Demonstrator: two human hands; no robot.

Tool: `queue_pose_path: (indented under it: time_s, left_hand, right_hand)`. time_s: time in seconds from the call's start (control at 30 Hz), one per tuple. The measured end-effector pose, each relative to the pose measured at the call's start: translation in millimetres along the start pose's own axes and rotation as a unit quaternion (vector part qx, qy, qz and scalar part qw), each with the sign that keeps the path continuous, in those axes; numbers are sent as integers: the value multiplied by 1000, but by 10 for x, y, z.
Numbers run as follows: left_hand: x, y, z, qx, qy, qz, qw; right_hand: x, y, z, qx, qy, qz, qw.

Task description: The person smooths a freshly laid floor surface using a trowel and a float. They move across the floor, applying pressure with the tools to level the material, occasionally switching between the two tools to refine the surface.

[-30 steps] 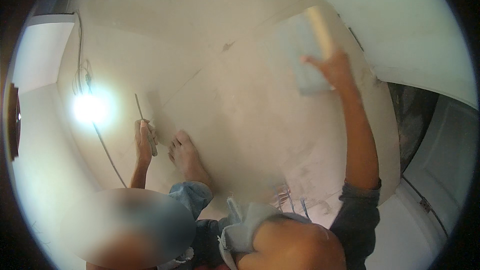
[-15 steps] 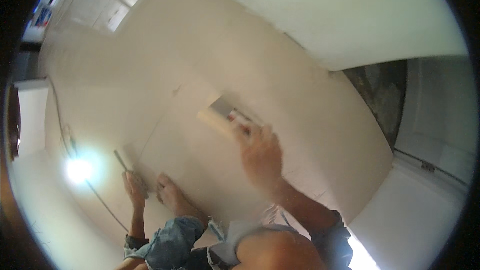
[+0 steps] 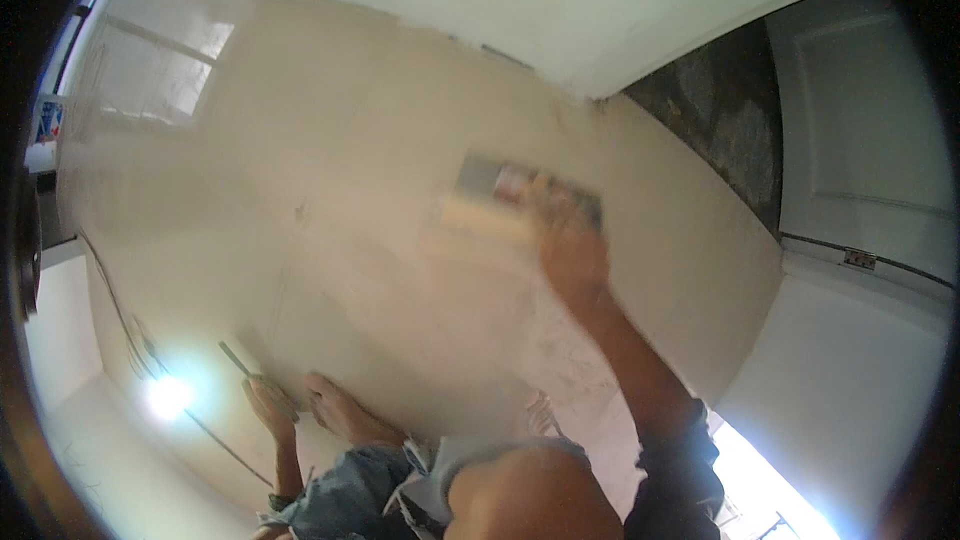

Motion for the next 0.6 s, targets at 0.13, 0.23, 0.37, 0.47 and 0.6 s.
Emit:
queue_pose_path:
  time_s: [0.13,0.23,0.37,0.47,0.6]
  left_hand:
    - [111,3,-81,3,37,11,999]
    - [170,41,-137,-22,60,22,998]
    - [55,-19,-101,-25,47,36,998]
    - [-159,45,117,15,25,32,999]
    - [-231,96,117,17,-16,49,999]
  right_hand:
    - [-380,385,-106,58,88,124,987]
    - [-129,-31,-8,0,99,61,993]
    - [-334,220,-175,85,61,103,989]
    - [-689,625,-99,14,106,119,987]
    - [-270,201,-72,-42,54,72,995]
Point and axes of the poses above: each hand's wrist, its own y-axis towards the middle knuckle, its own z-axis out of the palm, x = y × z, the point moved 2 cm from there along y, towards the middle knuckle, and after that the axes turned 12 degrees about x, right-handed, at the moved point
